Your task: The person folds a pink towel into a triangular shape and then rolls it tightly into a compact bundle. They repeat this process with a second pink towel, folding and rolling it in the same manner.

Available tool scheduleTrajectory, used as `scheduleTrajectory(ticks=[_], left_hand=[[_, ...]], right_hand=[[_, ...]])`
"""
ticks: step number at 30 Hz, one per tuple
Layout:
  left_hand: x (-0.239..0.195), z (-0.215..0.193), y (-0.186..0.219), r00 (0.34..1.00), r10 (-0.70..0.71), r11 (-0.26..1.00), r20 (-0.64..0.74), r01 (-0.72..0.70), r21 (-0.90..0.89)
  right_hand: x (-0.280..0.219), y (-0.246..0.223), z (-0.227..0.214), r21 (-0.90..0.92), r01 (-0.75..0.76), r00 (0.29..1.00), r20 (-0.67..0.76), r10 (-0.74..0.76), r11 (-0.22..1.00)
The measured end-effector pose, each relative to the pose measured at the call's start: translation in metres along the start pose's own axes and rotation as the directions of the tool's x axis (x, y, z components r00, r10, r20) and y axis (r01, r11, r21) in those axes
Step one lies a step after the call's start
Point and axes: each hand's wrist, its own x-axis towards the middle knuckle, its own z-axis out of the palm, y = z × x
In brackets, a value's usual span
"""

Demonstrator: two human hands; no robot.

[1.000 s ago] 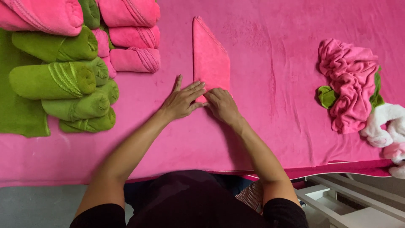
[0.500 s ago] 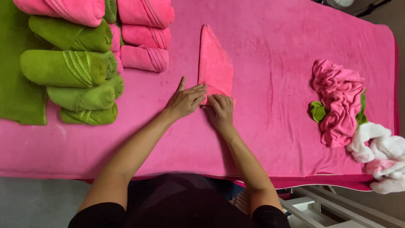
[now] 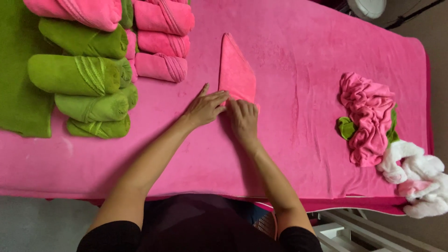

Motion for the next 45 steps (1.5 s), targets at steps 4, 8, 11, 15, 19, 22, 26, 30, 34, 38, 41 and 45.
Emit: scheduleTrajectory(ticks=[4, 8, 11, 15, 19, 22, 26, 30, 34, 38, 41, 45], left_hand=[[-0.001, 0.001, 0.0, 0.999, 0.009, 0.999, -0.046, -0.011, -0.047], [0.002, -0.002, 0.004, 0.992, 0.012, 0.999, -0.128, -0.018, -0.043], [0.004, -0.001, 0.002, 0.987, 0.028, 1.0, -0.161, -0.026, 0.009], [0.012, 0.017, -0.016, 0.988, 0.017, 0.999, -0.155, -0.012, 0.036], [0.018, 0.007, -0.009, 0.989, -0.011, 1.0, -0.144, 0.012, 0.006], [0.021, 0.022, -0.025, 0.99, -0.052, 0.997, -0.13, 0.046, -0.054], [0.025, 0.006, -0.018, 0.984, -0.041, 0.996, -0.171, 0.027, -0.088], [0.019, -0.022, 0.005, 0.975, -0.014, 0.995, -0.222, -0.008, -0.101], [0.027, -0.02, 0.003, 0.974, -0.006, 1.0, -0.228, 0.003, -0.016], [0.032, -0.018, -0.003, 0.966, -0.001, 1.0, -0.257, 0.001, 0.001], [0.039, -0.015, -0.009, 0.956, 0.004, 1.0, -0.292, -0.007, -0.008], [0.056, 0.002, -0.028, 0.935, -0.072, 0.997, -0.348, 0.063, -0.039]], right_hand=[[-0.006, 0.009, 0.017, 0.016, 0.015, 1.0, -0.003, -0.015, 1.0], [0.015, 0.033, 0.015, 0.076, 0.051, 0.99, 0.129, -0.061, 0.996], [0.029, 0.047, 0.016, 0.176, 0.041, 0.97, 0.228, -0.081, 0.983], [0.042, 0.052, 0.008, 0.258, -0.077, 0.925, 0.378, -0.028, 0.963], [0.024, 0.035, 0.009, 0.138, 0.02, 0.991, 0.13, -0.038, 0.99], [0.011, 0.024, 0.013, 0.103, 0.088, 0.995, 0.03, -0.091, 0.991], [0.026, 0.044, 0.024, 0.119, 0.068, 0.997, 0.034, -0.072, 0.991], [0.049, 0.071, 0.033, 0.286, -0.127, 0.959, 0.281, 0.044, 0.95], [0.063, 0.074, 0.035, 0.413, -0.226, 0.947, 0.304, 0.101, 0.882], [0.052, 0.064, 0.034, 0.37, -0.177, 0.982, 0.13, 0.138, 0.912], [0.041, 0.053, 0.033, 0.235, -0.061, 0.997, -0.038, 0.072, 0.97], [0.025, 0.043, 0.033, 0.036, 0.111, 0.982, -0.156, -0.104, 0.993]])
